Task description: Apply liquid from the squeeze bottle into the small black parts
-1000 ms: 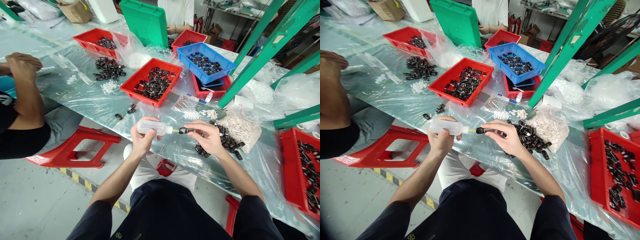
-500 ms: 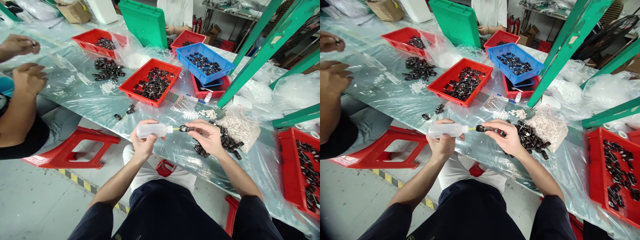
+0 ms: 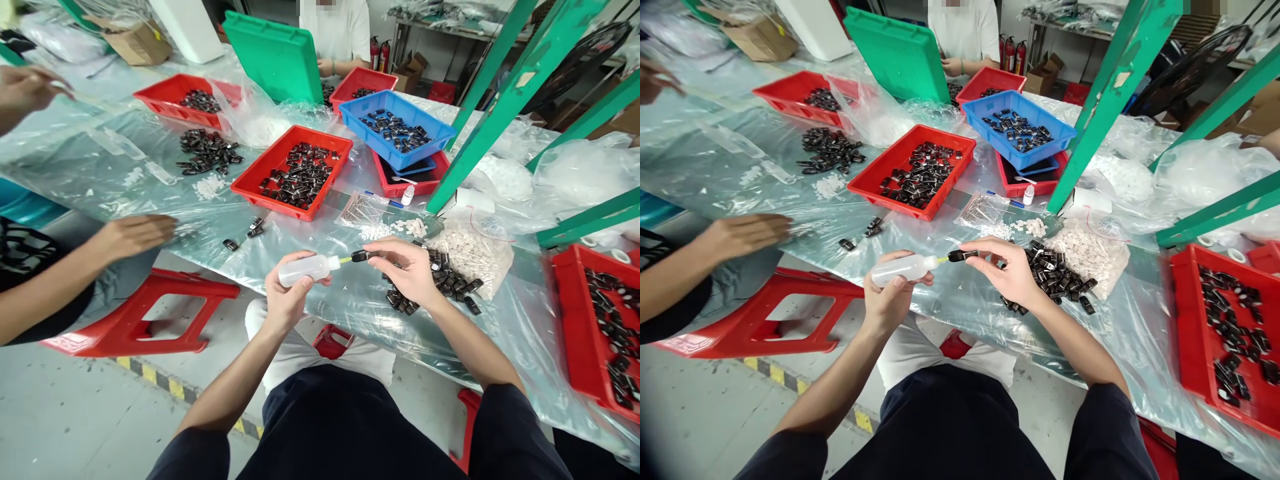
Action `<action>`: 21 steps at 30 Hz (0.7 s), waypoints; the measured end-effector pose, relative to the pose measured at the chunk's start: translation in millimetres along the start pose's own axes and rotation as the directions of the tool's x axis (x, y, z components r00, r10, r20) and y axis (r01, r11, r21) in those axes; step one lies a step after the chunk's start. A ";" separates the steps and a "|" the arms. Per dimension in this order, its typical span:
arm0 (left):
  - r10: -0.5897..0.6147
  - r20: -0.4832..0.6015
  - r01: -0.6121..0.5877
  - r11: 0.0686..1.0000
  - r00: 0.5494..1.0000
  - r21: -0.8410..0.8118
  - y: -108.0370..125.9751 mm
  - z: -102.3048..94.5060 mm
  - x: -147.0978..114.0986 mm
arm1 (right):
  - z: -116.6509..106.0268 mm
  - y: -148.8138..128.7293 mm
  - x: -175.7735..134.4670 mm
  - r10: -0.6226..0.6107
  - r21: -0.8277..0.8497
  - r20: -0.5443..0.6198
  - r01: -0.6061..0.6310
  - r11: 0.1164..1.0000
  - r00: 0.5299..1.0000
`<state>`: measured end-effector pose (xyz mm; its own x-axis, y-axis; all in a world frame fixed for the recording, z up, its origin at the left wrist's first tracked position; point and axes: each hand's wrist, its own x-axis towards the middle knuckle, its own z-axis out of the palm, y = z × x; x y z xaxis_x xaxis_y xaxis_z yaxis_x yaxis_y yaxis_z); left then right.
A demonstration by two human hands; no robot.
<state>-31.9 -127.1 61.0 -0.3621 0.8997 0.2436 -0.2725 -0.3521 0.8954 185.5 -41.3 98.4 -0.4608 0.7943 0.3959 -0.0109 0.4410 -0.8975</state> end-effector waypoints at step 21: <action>-0.117 0.033 0.094 0.911 0.993 0.401 -71.2 -48.8 17.2 | -5.5 14.0 9.2 0.117 0.070 -0.087 -0.111 0.991 0.989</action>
<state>-62.2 -99.1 -16.8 -0.2977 0.9429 0.1492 0.0752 -0.1326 0.9883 186.0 -25.5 90.6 -0.3801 0.8736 0.3039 -0.0224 0.3198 -0.9472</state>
